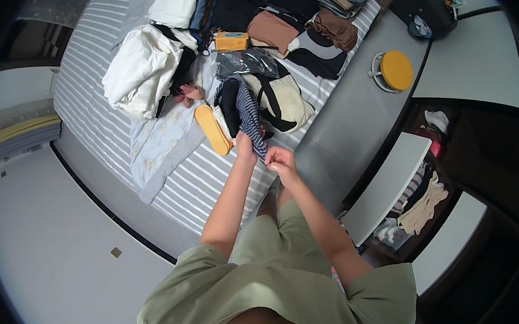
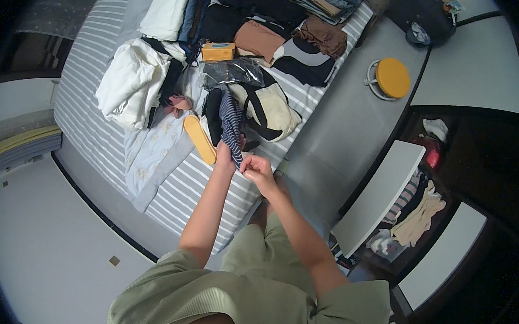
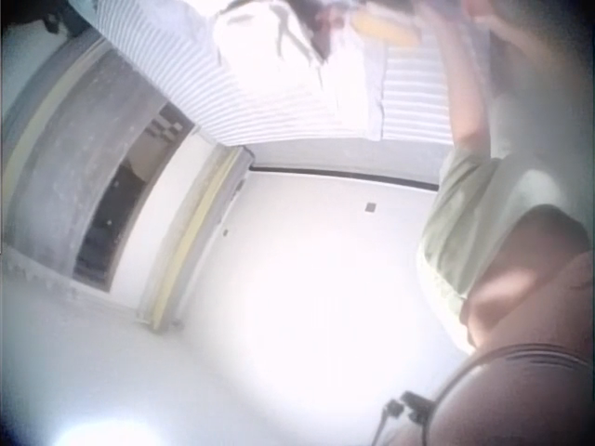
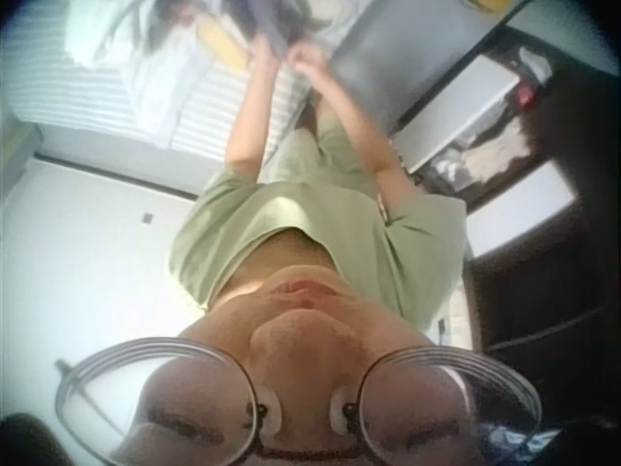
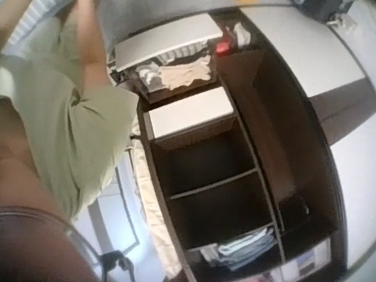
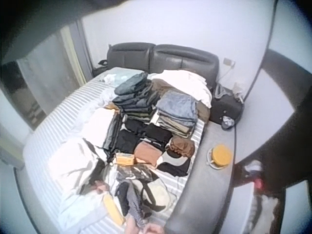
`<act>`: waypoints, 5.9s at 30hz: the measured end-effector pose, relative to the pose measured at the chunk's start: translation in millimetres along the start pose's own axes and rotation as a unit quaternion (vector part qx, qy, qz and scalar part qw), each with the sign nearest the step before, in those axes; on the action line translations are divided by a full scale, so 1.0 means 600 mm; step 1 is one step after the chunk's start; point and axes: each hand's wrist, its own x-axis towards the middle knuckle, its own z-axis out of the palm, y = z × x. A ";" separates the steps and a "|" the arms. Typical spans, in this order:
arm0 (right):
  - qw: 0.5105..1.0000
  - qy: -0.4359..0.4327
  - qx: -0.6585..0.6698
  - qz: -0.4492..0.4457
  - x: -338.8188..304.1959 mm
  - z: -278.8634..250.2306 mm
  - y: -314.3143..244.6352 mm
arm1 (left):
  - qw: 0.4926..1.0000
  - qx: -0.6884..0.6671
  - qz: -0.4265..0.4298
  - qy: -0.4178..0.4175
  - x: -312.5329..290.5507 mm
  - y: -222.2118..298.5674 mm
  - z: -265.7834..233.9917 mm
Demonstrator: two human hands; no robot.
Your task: The person puts various items of clothing, a small box, and a pair of yellow insoles into a dresser drawer.
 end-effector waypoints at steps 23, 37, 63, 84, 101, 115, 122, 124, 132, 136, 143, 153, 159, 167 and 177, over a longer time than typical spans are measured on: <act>0.935 0.271 -0.101 -0.206 -0.069 -0.011 0.006 | 0.787 0.424 0.316 -0.319 -0.248 0.120 -0.024; 0.971 0.107 -0.120 -0.178 -0.145 0.009 -0.051 | 0.830 0.368 0.192 -0.373 -0.296 0.116 0.006; 0.841 0.313 -0.424 -0.122 -0.356 -0.191 -0.107 | 0.676 0.512 0.259 -0.462 -0.373 -0.104 0.190; 0.755 0.412 -0.407 -0.308 -0.602 -0.361 -0.323 | 0.560 0.478 0.106 -0.669 -0.529 -0.416 0.368; 0.754 0.505 -0.335 -0.255 -0.727 -0.582 -0.382 | 0.613 0.467 0.178 -0.612 -0.589 -0.650 0.537; 0.582 0.639 -0.436 -0.251 -0.825 -0.742 -0.287 | 0.483 0.473 0.278 -0.682 -0.583 -0.825 0.461; 0.593 0.701 -0.380 -0.111 -0.807 -0.742 -0.119 | 0.229 0.671 0.348 -0.613 -0.476 -0.881 0.282; 0.564 0.724 -0.369 -0.145 -0.800 -0.740 -0.123 | 0.218 0.669 0.359 -0.612 -0.492 -0.882 0.287; 0.611 0.648 -0.452 0.057 -0.699 -0.787 -0.168 | 0.147 0.668 0.472 -0.556 -0.467 -0.911 0.334; 0.583 0.656 -0.476 0.059 -0.681 -0.833 -0.183 | 0.120 0.623 0.552 -0.541 -0.463 -0.908 0.367; 0.546 0.630 -0.529 0.156 -0.648 -0.863 -0.181 | 0.076 0.674 0.461 -0.571 -0.417 -0.902 0.315; 0.516 0.628 -0.544 0.210 -0.629 -0.850 -0.182 | 0.099 0.708 0.427 -0.554 -0.420 -0.874 0.278; 0.516 0.706 -0.485 0.034 -0.627 -0.794 -0.146 | 0.206 0.701 0.427 -0.534 -0.427 -0.824 0.278; 0.555 0.679 -0.467 -0.112 -0.611 -0.639 -0.116 | 0.360 0.646 0.433 -0.515 -0.422 -0.730 0.302; 0.626 0.538 -0.509 -0.242 -0.534 -0.517 -0.172 | 0.546 0.593 0.387 -0.448 -0.431 -0.600 0.293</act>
